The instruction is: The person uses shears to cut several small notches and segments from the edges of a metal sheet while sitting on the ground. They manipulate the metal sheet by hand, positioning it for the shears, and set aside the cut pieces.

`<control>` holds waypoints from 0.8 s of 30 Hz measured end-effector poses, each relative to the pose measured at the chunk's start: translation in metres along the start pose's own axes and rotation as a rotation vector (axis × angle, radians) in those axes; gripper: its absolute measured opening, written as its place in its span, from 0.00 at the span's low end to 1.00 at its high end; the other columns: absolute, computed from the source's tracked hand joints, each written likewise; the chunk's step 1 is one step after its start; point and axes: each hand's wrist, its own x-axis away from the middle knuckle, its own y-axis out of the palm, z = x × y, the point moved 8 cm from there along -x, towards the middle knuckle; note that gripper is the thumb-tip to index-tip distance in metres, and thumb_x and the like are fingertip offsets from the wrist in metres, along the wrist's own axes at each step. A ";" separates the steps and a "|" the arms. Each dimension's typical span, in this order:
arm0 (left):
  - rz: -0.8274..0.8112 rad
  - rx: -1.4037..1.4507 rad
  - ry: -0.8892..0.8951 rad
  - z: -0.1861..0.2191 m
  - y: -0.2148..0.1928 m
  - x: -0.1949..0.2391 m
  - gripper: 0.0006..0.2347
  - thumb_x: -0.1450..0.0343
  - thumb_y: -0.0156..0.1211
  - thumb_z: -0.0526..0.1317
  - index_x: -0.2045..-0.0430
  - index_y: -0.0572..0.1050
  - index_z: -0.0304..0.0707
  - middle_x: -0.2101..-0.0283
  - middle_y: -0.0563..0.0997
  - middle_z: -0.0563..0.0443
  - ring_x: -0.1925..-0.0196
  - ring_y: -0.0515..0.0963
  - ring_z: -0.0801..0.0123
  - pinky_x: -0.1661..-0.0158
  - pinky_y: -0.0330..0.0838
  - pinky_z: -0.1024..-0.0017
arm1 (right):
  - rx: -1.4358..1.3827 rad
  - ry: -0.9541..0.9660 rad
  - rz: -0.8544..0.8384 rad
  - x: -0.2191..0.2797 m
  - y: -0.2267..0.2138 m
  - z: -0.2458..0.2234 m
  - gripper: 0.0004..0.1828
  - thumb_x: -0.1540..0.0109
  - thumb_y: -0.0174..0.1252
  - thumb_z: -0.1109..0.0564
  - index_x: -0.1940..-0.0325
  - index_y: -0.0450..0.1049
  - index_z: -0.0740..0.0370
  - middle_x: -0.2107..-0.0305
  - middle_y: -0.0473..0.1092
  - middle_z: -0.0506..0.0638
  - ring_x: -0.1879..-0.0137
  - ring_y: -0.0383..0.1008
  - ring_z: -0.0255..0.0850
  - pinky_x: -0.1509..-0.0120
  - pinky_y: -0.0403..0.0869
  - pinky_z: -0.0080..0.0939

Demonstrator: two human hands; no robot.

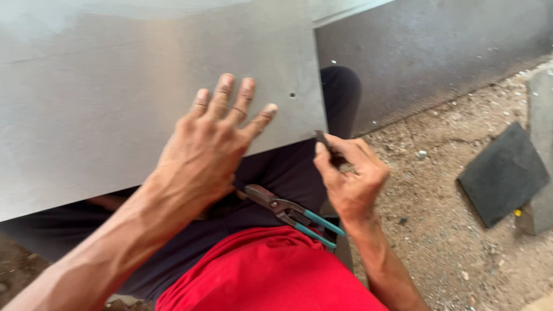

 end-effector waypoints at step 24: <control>0.058 -0.095 0.046 -0.004 -0.001 -0.002 0.35 0.37 0.63 0.35 0.32 0.59 0.47 0.29 0.56 0.33 0.30 0.60 0.41 0.37 0.61 0.52 | 0.163 -0.066 -0.040 0.005 0.028 -0.028 0.06 0.39 0.67 0.65 0.58 0.81 0.69 0.73 0.73 0.50 0.69 0.74 0.35 0.66 0.72 0.34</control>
